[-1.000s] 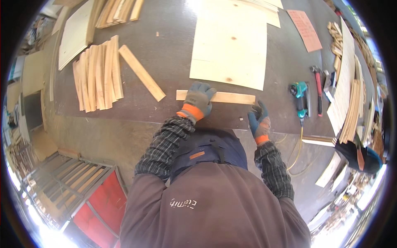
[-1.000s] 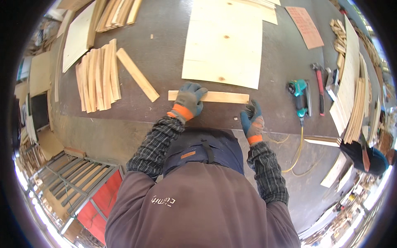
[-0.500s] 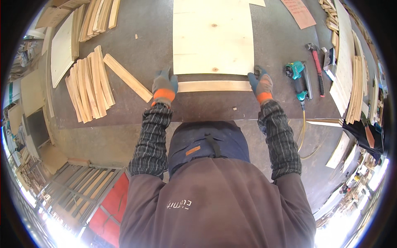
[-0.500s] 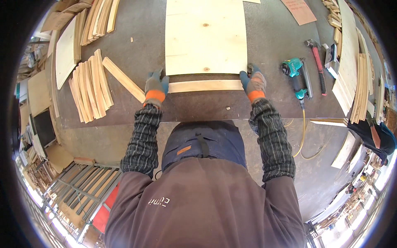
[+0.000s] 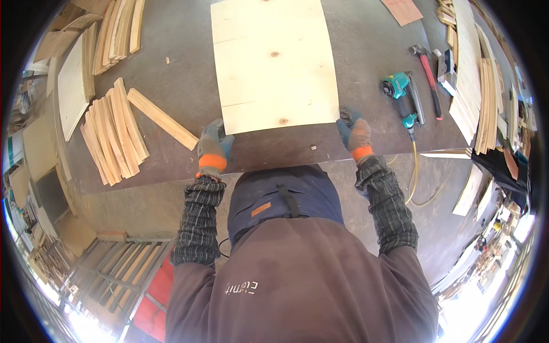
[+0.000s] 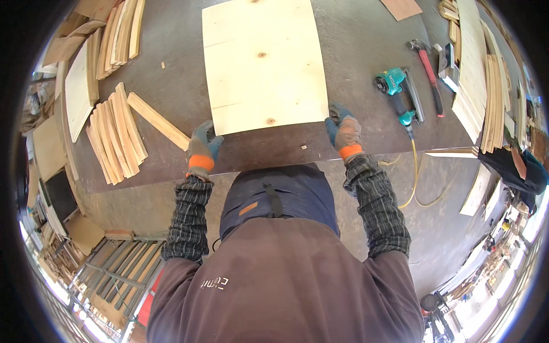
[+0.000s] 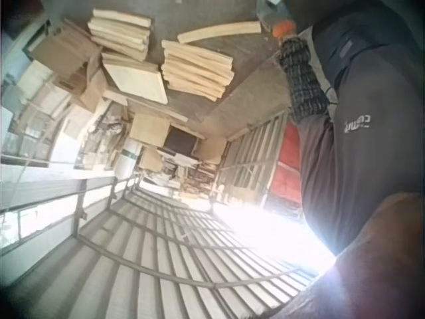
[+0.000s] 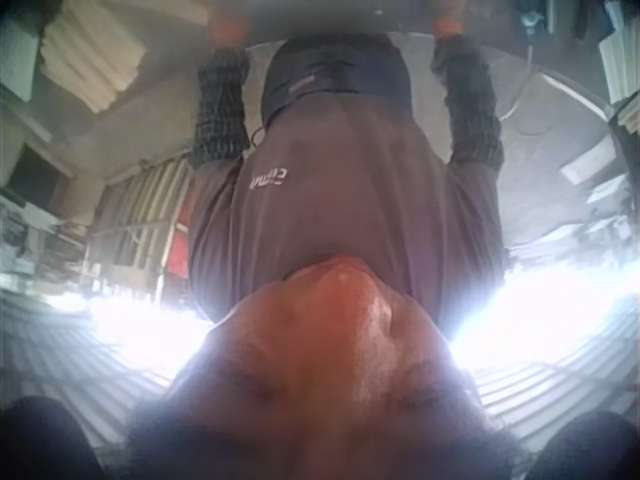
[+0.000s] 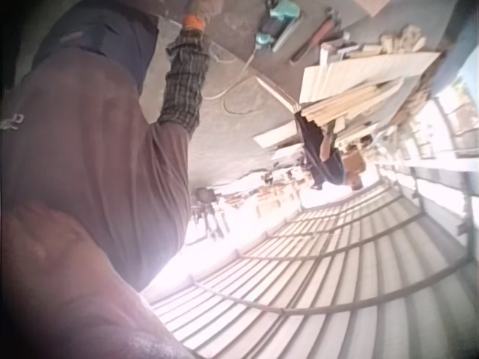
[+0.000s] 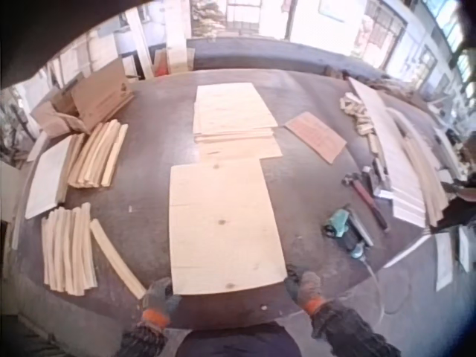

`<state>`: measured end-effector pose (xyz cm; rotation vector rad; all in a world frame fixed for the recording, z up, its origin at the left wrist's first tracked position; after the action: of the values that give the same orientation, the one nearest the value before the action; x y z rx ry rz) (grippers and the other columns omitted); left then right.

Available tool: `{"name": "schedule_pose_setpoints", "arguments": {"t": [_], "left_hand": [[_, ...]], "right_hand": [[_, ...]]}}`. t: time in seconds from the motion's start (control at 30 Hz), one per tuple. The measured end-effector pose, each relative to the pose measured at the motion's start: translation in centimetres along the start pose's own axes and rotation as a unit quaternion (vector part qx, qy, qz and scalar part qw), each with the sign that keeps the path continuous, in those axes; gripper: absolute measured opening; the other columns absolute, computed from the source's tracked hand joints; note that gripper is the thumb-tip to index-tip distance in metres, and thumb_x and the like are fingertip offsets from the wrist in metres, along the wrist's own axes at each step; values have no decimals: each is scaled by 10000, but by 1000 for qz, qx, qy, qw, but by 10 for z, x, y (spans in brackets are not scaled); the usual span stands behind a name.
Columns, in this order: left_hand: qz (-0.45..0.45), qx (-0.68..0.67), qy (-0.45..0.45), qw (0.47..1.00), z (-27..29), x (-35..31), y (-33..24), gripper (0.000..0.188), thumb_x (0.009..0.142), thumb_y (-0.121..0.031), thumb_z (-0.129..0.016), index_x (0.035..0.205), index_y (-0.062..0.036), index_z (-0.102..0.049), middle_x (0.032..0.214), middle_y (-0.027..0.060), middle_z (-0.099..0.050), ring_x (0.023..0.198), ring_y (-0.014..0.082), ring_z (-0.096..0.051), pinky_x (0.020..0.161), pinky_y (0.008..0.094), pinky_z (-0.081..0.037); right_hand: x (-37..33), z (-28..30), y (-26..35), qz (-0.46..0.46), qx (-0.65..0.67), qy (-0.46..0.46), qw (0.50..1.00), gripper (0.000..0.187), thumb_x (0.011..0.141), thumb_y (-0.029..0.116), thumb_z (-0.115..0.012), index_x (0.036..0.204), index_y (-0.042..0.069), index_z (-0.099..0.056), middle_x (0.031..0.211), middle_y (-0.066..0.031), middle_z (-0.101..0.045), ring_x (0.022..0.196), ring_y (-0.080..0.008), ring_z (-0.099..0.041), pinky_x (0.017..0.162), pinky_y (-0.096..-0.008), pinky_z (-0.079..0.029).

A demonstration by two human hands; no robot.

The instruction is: Assembling wooden frames using a pneumatic nail gun and a hammer.

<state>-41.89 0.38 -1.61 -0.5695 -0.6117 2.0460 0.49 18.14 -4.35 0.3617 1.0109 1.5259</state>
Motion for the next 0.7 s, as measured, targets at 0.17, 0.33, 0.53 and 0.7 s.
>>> {"name": "schedule_pose_setpoints", "arguments": {"t": [0.17, 0.33, 0.53, 0.7], "left_hand": [[-64, -20, 16, 998, -13, -12, -7, 566, 874, -28, -769, 1422, -26, -627, 1267, 207, -719, 1056, 324, -735, 909, 397, -603], [-120, 29, -13, 992, -7, -5, -17, 548, 888, -55, -784, 1416, -39, -636, 1237, 236, -726, 1064, 360, -735, 910, 419, -604], [-196, 42, -28, 979, -4, -5, -29, 331, 952, -106, -731, 1278, -57, -697, 1183, 213, -740, 1013, 423, -730, 869, 461, -609], [-171, 111, -28, 979, -7, -6, -25, 295, 960, -135, -745, 1248, -76, -725, 1161, 205, -754, 969, 413, -744, 835, 458, -616]], "right_hand": [[-17, 1, 26, 168, -156, -49, 972, 441, 951, 119, -720, 1379, 51, -638, 1224, -226, -736, 1125, -427, -707, 971, -472, -575], [-6, -3, 20, 129, -209, -33, 969, 423, 964, 156, -721, 1377, 103, -646, 1213, -224, -741, 1094, -448, -712, 933, -507, -584], [1, -13, 6, 144, -267, 10, 953, 311, 1056, 192, -613, 1351, 104, -656, 1163, -214, -756, 1032, -420, -732, 882, -494, -591], [3, -25, -4, 87, -190, 45, 977, 354, 1127, 364, -503, 1282, 109, -692, 1096, -166, -774, 961, -367, -740, 848, -450, -585]]}}
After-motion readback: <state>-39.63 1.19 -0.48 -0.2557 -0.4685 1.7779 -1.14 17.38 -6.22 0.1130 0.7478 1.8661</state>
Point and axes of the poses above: each hand's wrist, its own x-axis towards the middle knuckle, its own z-axis out of the back of the hand, y = z × x, the point moved 10 cm from there along x, towards the middle knuckle
